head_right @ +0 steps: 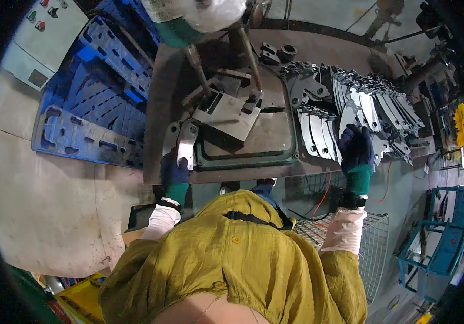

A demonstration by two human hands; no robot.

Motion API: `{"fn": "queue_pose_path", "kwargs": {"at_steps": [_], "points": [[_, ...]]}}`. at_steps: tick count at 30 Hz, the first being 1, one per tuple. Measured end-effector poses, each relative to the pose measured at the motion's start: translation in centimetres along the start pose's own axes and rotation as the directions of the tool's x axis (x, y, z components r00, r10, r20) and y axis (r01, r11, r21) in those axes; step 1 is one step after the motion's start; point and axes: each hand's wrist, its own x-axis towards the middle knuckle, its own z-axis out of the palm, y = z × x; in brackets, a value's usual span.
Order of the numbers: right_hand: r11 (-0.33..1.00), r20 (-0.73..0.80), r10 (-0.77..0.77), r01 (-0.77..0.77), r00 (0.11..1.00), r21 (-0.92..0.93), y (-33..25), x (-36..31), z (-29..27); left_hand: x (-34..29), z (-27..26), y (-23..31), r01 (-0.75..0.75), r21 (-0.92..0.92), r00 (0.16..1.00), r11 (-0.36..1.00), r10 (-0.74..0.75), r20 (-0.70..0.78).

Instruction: Operating a drill press to drill or process metal components secured in a jig.

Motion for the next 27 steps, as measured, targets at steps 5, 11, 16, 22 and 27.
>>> {"fn": "queue_pose_path", "kwargs": {"at_steps": [5, 11, 16, 22, 27], "points": [[1.0, 0.025, 0.026, -0.025, 0.999, -0.011, 1.2, -0.6, -2.4, 0.2, -1.3, 2.1, 0.283, -0.174, 0.959, 0.943, -0.272, 0.085], [0.977, -0.169, 0.019, -0.055, 0.985, -0.207, 2.2, -0.9, -0.2, -1.3, 1.6, -1.9, 0.447, -0.248, 0.888, 0.859, -0.46, 0.01], [0.979, 0.013, 0.104, -0.1, 0.995, -0.176, 3.6, -0.5, 0.1, -3.3, 2.3, -1.9, 0.478, 0.019, 0.869, 0.878, -0.47, -0.154], [0.98, -0.194, 0.109, -0.138, 0.975, -0.142, 5.3, 0.0, 3.1, -4.9, 2.2, -4.8, 0.698, -0.27, 0.716, 0.664, -0.641, 0.276], [0.981, -0.095, 0.146, -0.157, 0.985, -0.116, 5.7, 1.3, 2.1, -3.5, 2.1, -3.4, 0.738, -0.607, 0.389, -0.295, -0.549, 0.74]]}}
